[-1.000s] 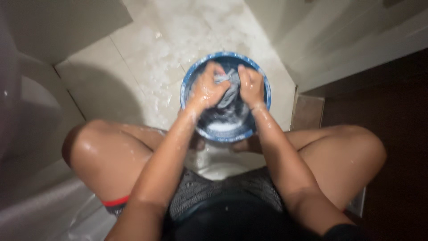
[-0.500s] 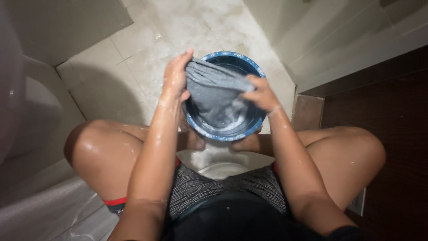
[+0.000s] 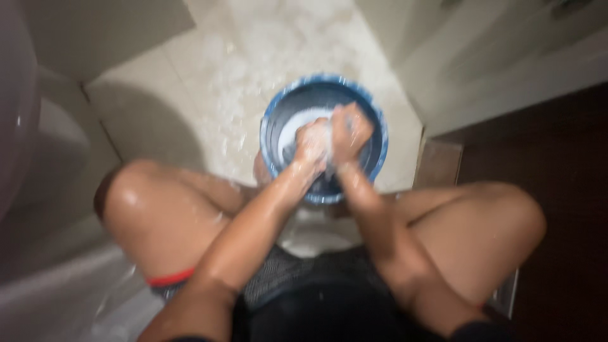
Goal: The person sits on the floor and hand-washes a grey cloth in a blue bucket filled with soapy water. They repeatedly scrub, squeeze, and rinse the cloth by hand, wringing out excess water and submerging it again to continue the cleaning process.
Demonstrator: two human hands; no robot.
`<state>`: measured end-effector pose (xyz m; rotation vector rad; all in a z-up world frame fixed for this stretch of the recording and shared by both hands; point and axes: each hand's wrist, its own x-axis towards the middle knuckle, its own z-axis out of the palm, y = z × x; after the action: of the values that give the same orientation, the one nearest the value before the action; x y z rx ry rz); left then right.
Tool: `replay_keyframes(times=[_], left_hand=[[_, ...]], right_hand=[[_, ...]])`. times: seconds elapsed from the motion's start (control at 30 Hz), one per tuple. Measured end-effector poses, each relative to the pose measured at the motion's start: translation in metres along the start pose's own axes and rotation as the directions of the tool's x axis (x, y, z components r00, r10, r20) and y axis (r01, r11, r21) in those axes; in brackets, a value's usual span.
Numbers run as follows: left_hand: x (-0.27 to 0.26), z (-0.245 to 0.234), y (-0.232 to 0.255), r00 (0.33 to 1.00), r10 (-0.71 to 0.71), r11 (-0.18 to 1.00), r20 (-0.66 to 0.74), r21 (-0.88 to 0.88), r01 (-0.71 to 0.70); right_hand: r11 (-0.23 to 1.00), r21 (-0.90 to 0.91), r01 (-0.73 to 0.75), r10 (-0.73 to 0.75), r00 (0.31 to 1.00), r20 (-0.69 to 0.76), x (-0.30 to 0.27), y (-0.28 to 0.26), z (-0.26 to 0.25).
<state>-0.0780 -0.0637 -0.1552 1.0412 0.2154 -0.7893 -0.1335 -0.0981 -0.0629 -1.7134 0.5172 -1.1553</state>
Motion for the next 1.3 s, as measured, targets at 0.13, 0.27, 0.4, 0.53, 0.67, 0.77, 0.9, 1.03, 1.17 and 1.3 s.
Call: replay_keyframes(times=[0.13, 0.27, 0.4, 0.53, 0.67, 0.77, 0.9, 1.03, 1.17, 1.3], left_hand=[[-0.022, 0.015, 0.048, 0.994, -0.076, 0.997, -0.077, 0.02, 0.078], [-0.058, 0.029, 0.098, 0.984, -0.145, 0.976, 0.104, 0.176, 0.126], [-0.069, 0.012, 0.14, 0.79, 0.274, 0.452, 0.548, 0.652, -0.609], [-0.046, 0.001, 0.142, 0.728, 0.12, 0.518, 0.675, 0.583, -0.626], [-0.021, -0.03, 0.154, 0.725, 0.192, 0.724, 0.662, 0.403, -0.56], [-0.025, -0.041, 0.18, 0.798, 0.255, 0.868, 0.546, 0.235, -0.438], [-0.042, -0.028, 0.19, 0.933, -0.079, 0.995, 0.352, -0.022, 0.093], [-0.038, 0.018, 0.126, 0.951, -0.207, 0.971, 0.23, -0.066, 0.228], [-0.052, 0.044, 0.098, 0.949, -0.31, 0.947, 0.055, 0.104, 0.303], [-0.078, 0.023, 0.079, 0.929, -0.338, 0.791, -0.154, 0.488, 0.369]], right_hand=[[0.988, 0.022, 0.155, -0.156, 0.983, 0.093, -0.005, 0.007, 0.005], [0.983, -0.096, -0.158, 0.167, 0.981, 0.094, 0.026, 0.043, -0.015], [0.921, -0.151, -0.36, 0.383, 0.907, 0.174, 0.036, 0.028, -0.021], [0.919, -0.109, -0.38, 0.395, 0.878, 0.269, 0.041, -0.012, -0.025], [0.949, -0.135, -0.285, 0.282, 0.579, 0.765, 0.042, -0.007, -0.05], [0.906, -0.319, -0.278, 0.418, 0.473, 0.776, 0.051, 0.013, -0.072], [0.906, 0.19, -0.377, 0.239, 0.829, 0.505, 0.058, -0.025, -0.073], [0.717, 0.565, -0.408, 0.258, 0.908, 0.329, 0.047, -0.093, -0.031], [0.967, 0.179, 0.181, -0.216, 0.955, 0.204, 0.023, -0.088, -0.004], [0.999, 0.025, 0.029, -0.031, 0.995, 0.097, 0.036, -0.042, -0.007]])
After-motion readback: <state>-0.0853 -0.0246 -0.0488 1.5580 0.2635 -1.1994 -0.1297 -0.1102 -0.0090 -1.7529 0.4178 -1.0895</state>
